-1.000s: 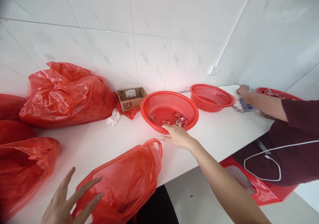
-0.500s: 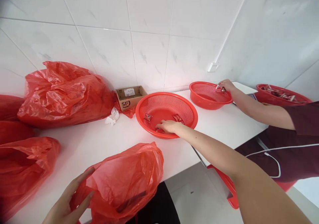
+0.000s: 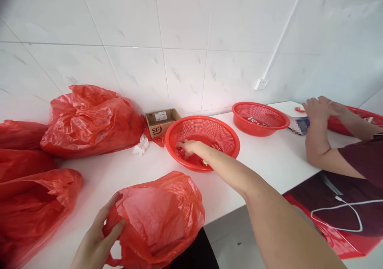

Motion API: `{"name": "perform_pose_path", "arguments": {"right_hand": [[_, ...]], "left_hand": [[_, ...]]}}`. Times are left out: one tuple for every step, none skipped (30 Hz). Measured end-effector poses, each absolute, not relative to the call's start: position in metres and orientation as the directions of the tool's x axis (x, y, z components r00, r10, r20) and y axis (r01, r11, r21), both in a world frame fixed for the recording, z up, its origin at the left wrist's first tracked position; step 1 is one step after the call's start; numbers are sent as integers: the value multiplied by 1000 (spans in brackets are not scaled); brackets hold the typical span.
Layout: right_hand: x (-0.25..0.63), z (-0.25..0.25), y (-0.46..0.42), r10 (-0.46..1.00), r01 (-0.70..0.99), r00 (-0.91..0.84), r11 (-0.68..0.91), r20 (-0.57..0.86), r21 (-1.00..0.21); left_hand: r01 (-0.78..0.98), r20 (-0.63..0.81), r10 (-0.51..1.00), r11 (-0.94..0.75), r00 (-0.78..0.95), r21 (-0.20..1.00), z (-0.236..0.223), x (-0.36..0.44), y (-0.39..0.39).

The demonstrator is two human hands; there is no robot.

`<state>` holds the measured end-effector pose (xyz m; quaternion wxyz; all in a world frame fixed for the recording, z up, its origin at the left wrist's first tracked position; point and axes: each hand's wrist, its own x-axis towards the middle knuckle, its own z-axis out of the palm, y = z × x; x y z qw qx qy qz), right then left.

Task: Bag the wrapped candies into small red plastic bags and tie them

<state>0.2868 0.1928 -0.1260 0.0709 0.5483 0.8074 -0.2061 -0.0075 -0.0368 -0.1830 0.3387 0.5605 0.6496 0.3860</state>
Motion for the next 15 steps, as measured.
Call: {"name": "perform_pose_path", "arguments": {"right_hand": [[285, -127, 193, 855, 915, -384, 302, -350, -266], [286, -125, 193, 856, 915, -380, 291, -351, -280], [288, -122, 193, 859, 911, -379, 282, -344, -301], [292, -116, 193, 863, 902, -385, 277, -328, -330], [296, -107, 192, 867, 887, -397, 278, -302, -368], [299, -98, 189, 870, 866, -413, 283, -269, -412], [301, -87, 184, 873, 839, -430, 293, -230, -457], [301, -76, 175, 871, 798, -456, 310, -183, -516], [299, -67, 164, 862, 738, -491, 332, -129, -588], [295, -59, 149, 843, 663, -533, 358, -78, -658], [288, -55, 133, 804, 540, -595, 385, -15, -749], [279, -55, 116, 751, 426, -659, 400, 24, -811], [268, -59, 98, 685, 363, -728, 410, 20, -837], [257, -68, 82, 620, 350, -785, 419, -18, -838], [247, -79, 69, 571, 362, -819, 444, -52, -820]], "left_hand": [[470, -16, 990, 81, -142, 879, -184, -9, -37], [469, -26, 990, 90, -142, 879, -184, -9, -38], [462, -40, 989, 102, -141, 881, -184, -10, -38], [451, -55, 988, 114, -141, 885, -185, -10, -39], [437, -66, 987, 123, -144, 891, -184, -10, -39], [424, -73, 986, 130, -147, 896, -184, -10, -39], [412, -75, 985, 132, -153, 901, -183, -9, -38], [403, -70, 984, 131, -162, 906, -181, -8, -37], [397, -60, 983, 125, -172, 909, -180, -6, -36], [396, -46, 982, 117, -183, 911, -178, -4, -34], [401, -43, 982, 115, -185, 909, -176, -1, -33], [411, -48, 983, 119, -179, 904, -175, 2, -31], [423, -56, 984, 124, -170, 898, -173, 6, -29], [436, -64, 986, 126, -155, 891, -172, 9, -28], [448, -64, 988, 121, -142, 886, -171, 11, -27]]}}
